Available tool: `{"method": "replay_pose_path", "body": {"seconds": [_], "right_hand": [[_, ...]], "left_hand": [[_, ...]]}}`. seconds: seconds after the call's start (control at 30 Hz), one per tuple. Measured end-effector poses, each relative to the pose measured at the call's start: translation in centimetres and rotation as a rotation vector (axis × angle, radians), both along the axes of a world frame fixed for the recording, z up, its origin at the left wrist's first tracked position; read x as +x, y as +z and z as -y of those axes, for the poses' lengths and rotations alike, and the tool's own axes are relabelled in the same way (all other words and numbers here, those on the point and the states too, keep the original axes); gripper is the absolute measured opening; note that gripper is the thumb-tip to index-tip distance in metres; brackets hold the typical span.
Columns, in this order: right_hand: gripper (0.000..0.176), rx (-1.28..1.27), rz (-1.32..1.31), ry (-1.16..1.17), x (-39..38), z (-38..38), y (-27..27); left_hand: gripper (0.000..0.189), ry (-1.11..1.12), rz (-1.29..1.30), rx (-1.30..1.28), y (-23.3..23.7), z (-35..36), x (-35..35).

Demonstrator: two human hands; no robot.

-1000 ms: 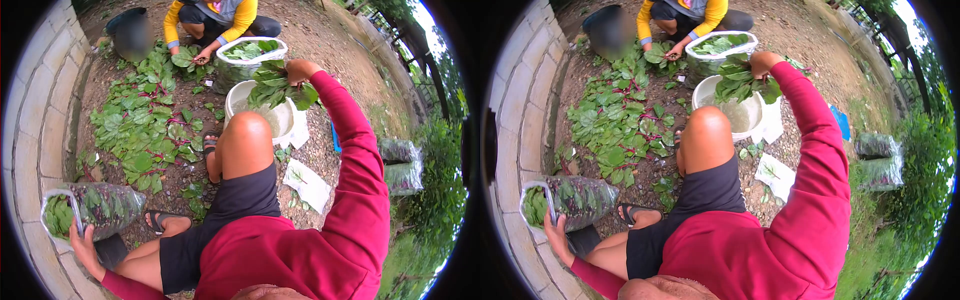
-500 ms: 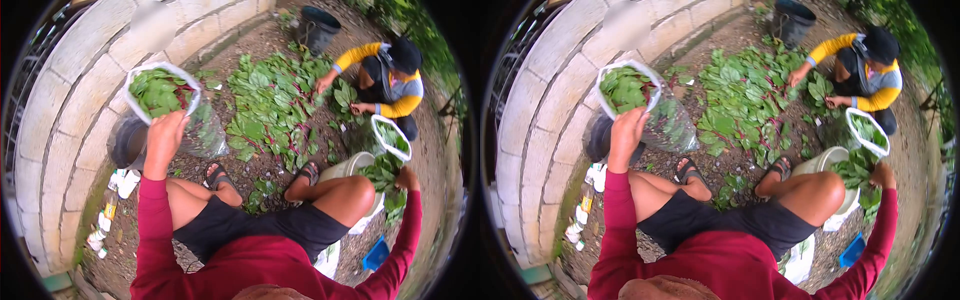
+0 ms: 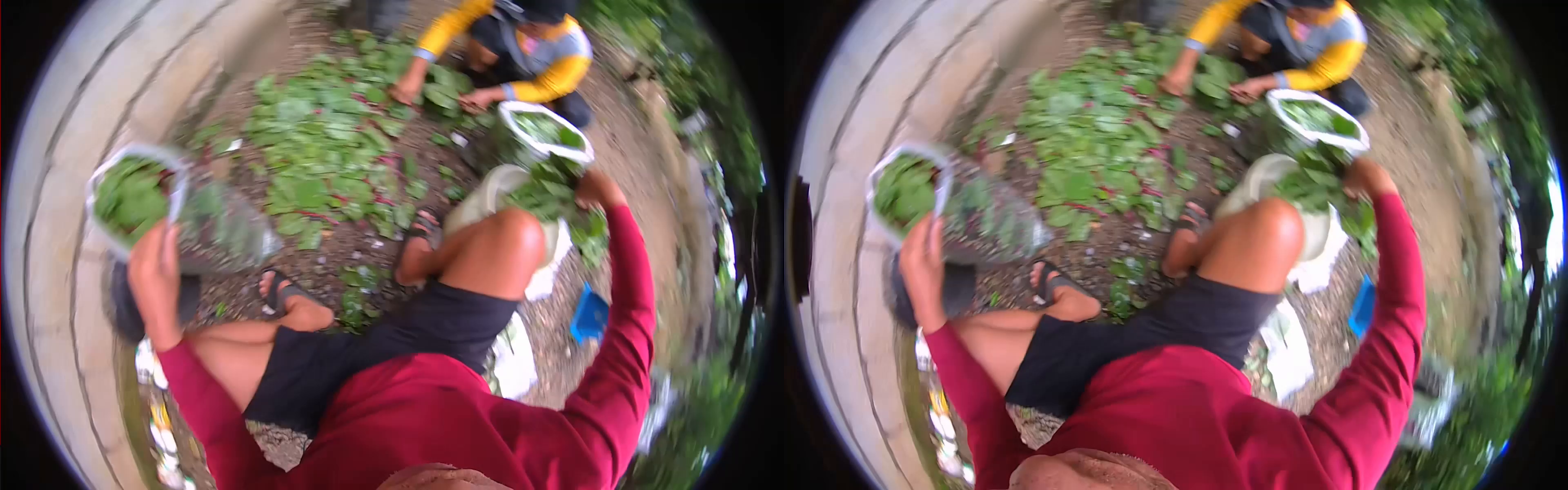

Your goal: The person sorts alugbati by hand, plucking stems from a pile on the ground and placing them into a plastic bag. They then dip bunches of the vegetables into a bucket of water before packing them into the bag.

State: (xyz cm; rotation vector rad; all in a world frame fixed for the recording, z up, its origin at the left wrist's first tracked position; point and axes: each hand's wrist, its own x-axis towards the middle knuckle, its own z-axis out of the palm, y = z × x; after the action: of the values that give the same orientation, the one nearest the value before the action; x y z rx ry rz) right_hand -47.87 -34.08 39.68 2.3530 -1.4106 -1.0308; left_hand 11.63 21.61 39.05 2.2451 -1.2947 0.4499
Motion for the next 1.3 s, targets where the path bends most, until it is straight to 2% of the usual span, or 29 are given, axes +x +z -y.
{"method": "replay_pose_path", "body": {"seconds": [0.03, 0.1, 0.17, 0.27, 0.3, 0.4, 0.5, 0.53, 0.63, 0.67, 0.77, 0.83, 0.9, 0.97, 1.03, 1.1, 1.2, 1.3], "right_hand": [[0.028, 0.030, -0.019, -0.035, 0.1, -0.3, 0.5], [0.029, 0.021, 0.183, -0.217, 2.3, -3.0, 3.6], [0.022, 0.067, 0.269, -0.349, 2.4, -3.3, 5.2], [0.018, 0.094, 0.419, -0.404, 2.6, -3.9, 7.4], [0.018, 0.094, 0.458, -0.412, 2.9, -4.2, 8.2], [0.019, 0.081, 0.550, -0.377, 4.7, -4.6, 10.7], [0.018, 0.192, 0.812, -0.394, 6.0, -2.7, 10.8], [0.021, 0.195, 0.769, -0.398, 7.2, -2.5, 11.4], [0.020, 0.263, 0.885, -0.407, 11.3, -2.3, 11.2], [0.020, 0.276, 0.887, -0.354, 12.9, -2.3, 10.8], [0.020, 0.097, 0.587, -0.111, 18.7, -2.8, 10.1], [0.020, 0.063, 0.502, 0.029, 22.3, -3.8, 9.5], [0.022, 0.061, 0.406, 0.193, 25.5, -4.3, 8.7], [0.024, -0.008, 0.379, 0.373, 28.7, -3.5, 6.9], [0.026, -0.084, 0.580, 0.508, 30.7, -2.9, 4.9], [0.030, -0.108, 0.568, 0.537, 33.9, -3.7, 3.5], [0.032, -0.072, 0.750, 0.637, 38.2, -4.1, 2.5], [0.033, 0.109, 0.822, 0.445, 43.5, -9.2, 6.2]], "left_hand": [[0.018, -0.021, 0.007, 0.010, -0.4, -0.1, 0.5], [0.020, 0.013, -0.016, 0.040, -0.3, -0.1, 0.5], [0.025, 0.031, -0.289, -0.048, -0.6, -0.3, 0.6], [0.037, 0.100, -0.479, -0.148, -0.7, -1.1, 3.2], [0.041, 0.121, -0.390, -0.172, -0.1, -1.4, 3.9], [0.043, 0.175, -0.359, -0.222, 1.7, -2.4, 8.3], [0.046, 0.194, -0.300, -0.247, 4.3, -1.7, 12.0], [0.047, 0.201, -0.265, -0.238, 4.6, -1.9, 14.2], [0.057, 0.301, -0.230, -0.146, 3.4, -4.3, 23.6], [0.061, 0.357, -0.158, -0.082, 3.0, -5.0, 25.1], [0.068, 0.453, -0.086, -0.005, 0.7, -6.6, 27.6], [0.071, 0.502, -0.120, -0.023, 0.2, -6.0, 25.7], [0.074, 0.506, -0.129, -0.067, -1.8, -6.1, 26.8], [0.076, 0.528, -0.144, -0.134, -1.6, -5.0, 25.2], [0.074, 0.508, -0.153, -0.186, -1.9, -4.5, 25.4], [0.072, 0.553, -0.226, -0.238, -2.1, -3.9, 25.1], [0.064, 0.557, -0.294, -0.243, -2.9, -4.0, 25.8], [0.062, 0.597, -0.343, -0.254, -4.2, -4.5, 27.1]]}}
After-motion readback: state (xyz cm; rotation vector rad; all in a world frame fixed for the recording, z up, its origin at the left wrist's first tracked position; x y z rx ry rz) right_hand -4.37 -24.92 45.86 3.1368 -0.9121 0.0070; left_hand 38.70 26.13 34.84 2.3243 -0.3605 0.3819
